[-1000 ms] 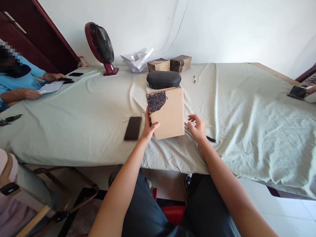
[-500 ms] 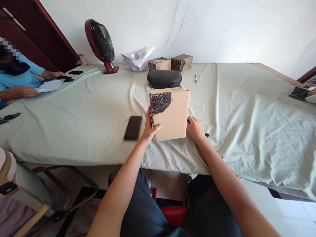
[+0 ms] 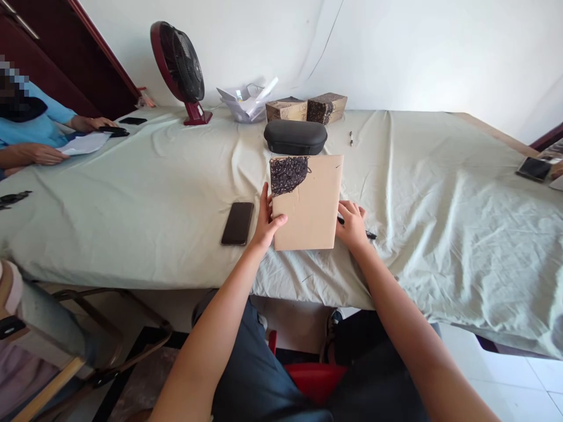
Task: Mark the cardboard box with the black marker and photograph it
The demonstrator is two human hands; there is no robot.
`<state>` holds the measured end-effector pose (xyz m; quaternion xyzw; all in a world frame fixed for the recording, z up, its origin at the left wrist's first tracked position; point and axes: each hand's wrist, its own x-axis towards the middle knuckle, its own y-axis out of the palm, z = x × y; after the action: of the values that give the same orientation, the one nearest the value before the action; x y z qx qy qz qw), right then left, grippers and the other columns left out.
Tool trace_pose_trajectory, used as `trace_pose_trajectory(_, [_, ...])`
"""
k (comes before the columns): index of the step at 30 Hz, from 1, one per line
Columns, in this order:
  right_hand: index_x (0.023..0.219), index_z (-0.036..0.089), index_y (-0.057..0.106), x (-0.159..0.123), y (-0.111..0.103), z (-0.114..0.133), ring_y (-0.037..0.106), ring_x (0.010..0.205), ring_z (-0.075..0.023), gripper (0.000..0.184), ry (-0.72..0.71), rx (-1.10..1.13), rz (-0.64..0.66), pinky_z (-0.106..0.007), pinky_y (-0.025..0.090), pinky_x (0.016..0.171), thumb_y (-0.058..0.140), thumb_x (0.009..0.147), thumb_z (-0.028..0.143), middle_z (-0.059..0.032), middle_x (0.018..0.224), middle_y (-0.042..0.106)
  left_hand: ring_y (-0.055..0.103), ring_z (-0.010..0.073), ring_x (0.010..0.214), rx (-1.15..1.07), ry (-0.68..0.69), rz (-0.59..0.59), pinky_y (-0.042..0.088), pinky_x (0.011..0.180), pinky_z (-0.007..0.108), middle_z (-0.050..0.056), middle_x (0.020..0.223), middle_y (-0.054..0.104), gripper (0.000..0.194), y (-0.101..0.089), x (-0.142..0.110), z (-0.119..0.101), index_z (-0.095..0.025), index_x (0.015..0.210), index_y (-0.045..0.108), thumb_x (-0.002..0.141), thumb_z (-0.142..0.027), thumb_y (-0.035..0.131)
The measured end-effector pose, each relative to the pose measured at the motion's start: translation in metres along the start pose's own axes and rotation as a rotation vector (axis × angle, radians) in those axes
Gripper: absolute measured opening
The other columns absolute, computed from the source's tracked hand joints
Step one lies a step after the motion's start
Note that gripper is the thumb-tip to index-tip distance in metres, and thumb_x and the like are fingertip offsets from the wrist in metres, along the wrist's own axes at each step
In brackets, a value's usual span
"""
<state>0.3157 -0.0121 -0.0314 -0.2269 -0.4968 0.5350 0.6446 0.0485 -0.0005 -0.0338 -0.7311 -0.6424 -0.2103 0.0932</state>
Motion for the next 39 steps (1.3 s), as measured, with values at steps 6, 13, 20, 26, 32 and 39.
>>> trace_pose_trajectory(6, [0.136, 0.023, 0.073, 0.000, 0.000, 0.005, 0.060, 0.124, -0.0357, 0.045, 0.053, 0.049, 0.034, -0.054, 0.037, 0.109, 0.049, 0.100, 0.036, -0.0173, 0.133, 0.068, 0.058, 0.0375, 0.145, 0.018, 0.014, -0.010, 0.053, 0.116, 0.052, 0.013, 0.168, 0.044, 0.120, -0.002, 0.001, 0.005, -0.040, 0.172, 0.014, 0.076, -0.065, 0.082])
trace_pose_trajectory(13, [0.119, 0.022, 0.078, 0.000, 0.003, -0.007, 0.058, 0.118, -0.0403, 0.037, 0.177, -0.079, 0.064, -0.061, 0.040, 0.106, 0.056, 0.090, 0.029, -0.0180, 0.124, 0.071, 0.054, 0.0382, 0.149, 0.051, 0.069, 0.015, 0.050, 0.119, 0.049, 0.013, 0.168, 0.045, 0.118, -0.007, 0.004, 0.013, -0.039, 0.170, 0.021, 0.075, -0.071, 0.083])
trace_pose_trajectory(20, [0.138, 0.017, 0.072, 0.003, -0.001, -0.017, 0.068, 0.103, -0.0361, 0.050, 0.228, -0.072, 0.039, -0.047, 0.053, 0.087, 0.041, 0.099, 0.022, -0.0197, 0.121, 0.071, 0.057, 0.0386, 0.147, 0.026, 0.069, 0.029, 0.050, 0.119, 0.051, 0.013, 0.167, 0.048, 0.115, -0.008, 0.006, 0.016, -0.038, 0.170, 0.024, 0.076, -0.073, 0.081])
trace_pose_trajectory(26, [0.146, 0.028, 0.068, -0.001, -0.011, -0.004, 0.071, 0.094, -0.0356, 0.051, 0.275, -0.131, 0.175, -0.042, 0.050, 0.075, 0.036, 0.108, 0.034, -0.0161, 0.110, 0.076, 0.059, 0.0397, 0.144, 0.023, 0.063, 0.047, 0.051, 0.118, 0.053, 0.014, 0.168, 0.049, 0.115, -0.005, 0.004, 0.011, -0.036, 0.170, 0.027, 0.075, -0.071, 0.082])
trace_pose_trajectory(32, [0.173, 0.017, 0.030, -0.012, -0.012, -0.006, 0.073, 0.093, -0.0400, 0.081, 0.409, -0.205, 0.173, -0.050, 0.054, 0.079, 0.056, 0.098, 0.035, -0.0286, 0.121, 0.073, 0.055, 0.0406, 0.146, 0.055, 0.101, 0.071, 0.048, 0.119, 0.054, 0.014, 0.168, 0.047, 0.111, -0.007, 0.000, 0.012, -0.035, 0.168, 0.030, 0.077, -0.069, 0.083])
trace_pose_trajectory(39, [0.161, 0.023, 0.052, -0.072, -0.026, -0.039, 0.075, 0.092, -0.0223, 0.064, 0.048, 0.239, -0.314, -0.044, 0.060, 0.090, 0.043, 0.098, 0.023, -0.0140, 0.120, 0.075, 0.048, 0.0417, 0.148, 0.131, 0.124, 0.167, 0.051, 0.110, 0.054, 0.015, 0.173, 0.030, 0.124, -0.015, -0.005, 0.016, -0.041, 0.171, 0.014, 0.074, -0.069, 0.086])
